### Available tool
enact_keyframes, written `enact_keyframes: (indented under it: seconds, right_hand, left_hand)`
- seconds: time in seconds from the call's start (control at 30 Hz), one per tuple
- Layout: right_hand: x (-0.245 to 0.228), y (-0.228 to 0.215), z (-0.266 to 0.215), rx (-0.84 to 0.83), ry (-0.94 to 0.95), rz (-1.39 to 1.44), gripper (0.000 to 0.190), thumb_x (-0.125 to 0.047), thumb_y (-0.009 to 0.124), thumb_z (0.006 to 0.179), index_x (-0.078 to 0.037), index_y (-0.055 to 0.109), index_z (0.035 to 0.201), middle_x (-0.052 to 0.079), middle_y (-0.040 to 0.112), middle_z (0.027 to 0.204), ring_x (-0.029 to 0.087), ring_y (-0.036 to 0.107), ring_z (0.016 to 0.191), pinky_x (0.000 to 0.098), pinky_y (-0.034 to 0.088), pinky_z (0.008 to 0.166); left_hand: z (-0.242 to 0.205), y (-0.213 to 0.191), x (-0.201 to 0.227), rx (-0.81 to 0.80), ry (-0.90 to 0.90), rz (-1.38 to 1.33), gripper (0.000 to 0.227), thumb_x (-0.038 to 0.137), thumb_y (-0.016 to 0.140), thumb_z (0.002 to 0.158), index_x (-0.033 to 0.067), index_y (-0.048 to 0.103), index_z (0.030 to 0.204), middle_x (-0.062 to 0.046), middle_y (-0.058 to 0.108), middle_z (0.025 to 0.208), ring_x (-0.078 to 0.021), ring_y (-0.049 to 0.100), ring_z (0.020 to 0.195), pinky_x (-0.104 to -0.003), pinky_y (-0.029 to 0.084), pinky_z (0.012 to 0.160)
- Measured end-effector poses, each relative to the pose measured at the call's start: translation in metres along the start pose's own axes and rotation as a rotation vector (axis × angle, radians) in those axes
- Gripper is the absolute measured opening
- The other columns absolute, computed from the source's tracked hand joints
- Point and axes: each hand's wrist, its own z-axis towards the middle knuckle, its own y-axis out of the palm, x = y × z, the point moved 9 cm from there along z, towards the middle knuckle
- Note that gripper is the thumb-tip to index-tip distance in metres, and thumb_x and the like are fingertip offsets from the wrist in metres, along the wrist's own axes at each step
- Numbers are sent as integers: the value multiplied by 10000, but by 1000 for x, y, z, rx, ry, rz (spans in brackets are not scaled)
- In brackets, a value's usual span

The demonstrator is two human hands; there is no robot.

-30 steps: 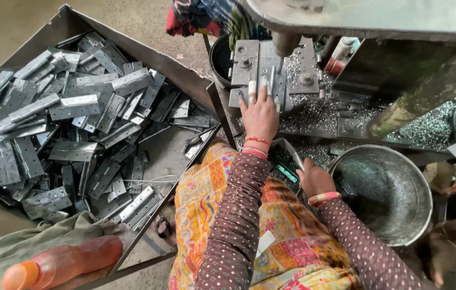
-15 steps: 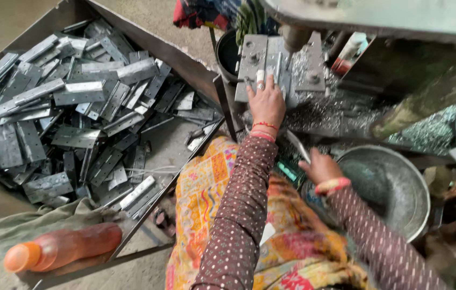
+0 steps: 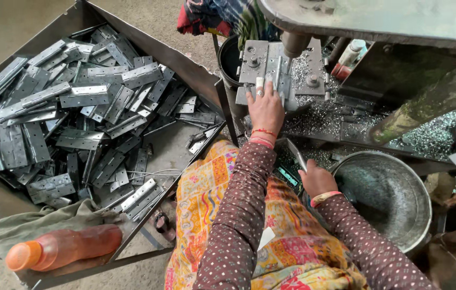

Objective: The person wraps white tape around their fingers, then picks up rectangular metal parts from a bin and processes them using a machine. They repeatedly place the metal pieces under a press and operate a lever to shape or cut them.

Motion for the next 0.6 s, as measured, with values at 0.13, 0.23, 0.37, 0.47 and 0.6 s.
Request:
enact_keyframes:
  seconds: [0.13,0.23,0.37,0.47,0.6]
  right_hand:
    - [7,4,15,-50,-10,48,424,-359,702,934,9,520,1041,278,705,816,481,706,792,560,561,711]
    - [7,-15,51,-184,47,-44,522,-404,744,879,18,500,1067,284,703,846,471,718,796,549,579,729]
    - [-3,-28,48,-191,13,-81,486,-422,750,864,-6,550,1016,265,699,868,472,709,831,553,572,760]
    - [-5,-7,4,-163,55,25,420,-345,614,1014,23,480,1164,292,699,795,477,714,800,570,569,697]
    - [2,4,-3,-64,54,-10,423,-363,671,956,-3,524,1122,269,713,829,467,717,828,549,578,747]
  left_hand:
    - [-8,-4,1,22,10,11,288,171,551,926,82,737,1127,-61,597,1394,-263,574,1272,-606,342,1153]
    - [5,-1,3,-15,15,30,265,167,544,933,104,748,1089,-52,594,1385,-245,568,1275,-624,311,1177]
    - [25,11,6,-69,-6,-19,243,162,549,919,131,759,1038,-33,583,1408,-249,570,1282,-622,318,1160]
    - [30,14,6,-108,6,-63,232,159,556,908,125,763,1007,-30,588,1401,-255,573,1279,-621,337,1130]
    - [5,6,6,-37,56,-111,216,153,570,923,112,769,998,-39,596,1438,-264,596,1257,-646,346,1147]
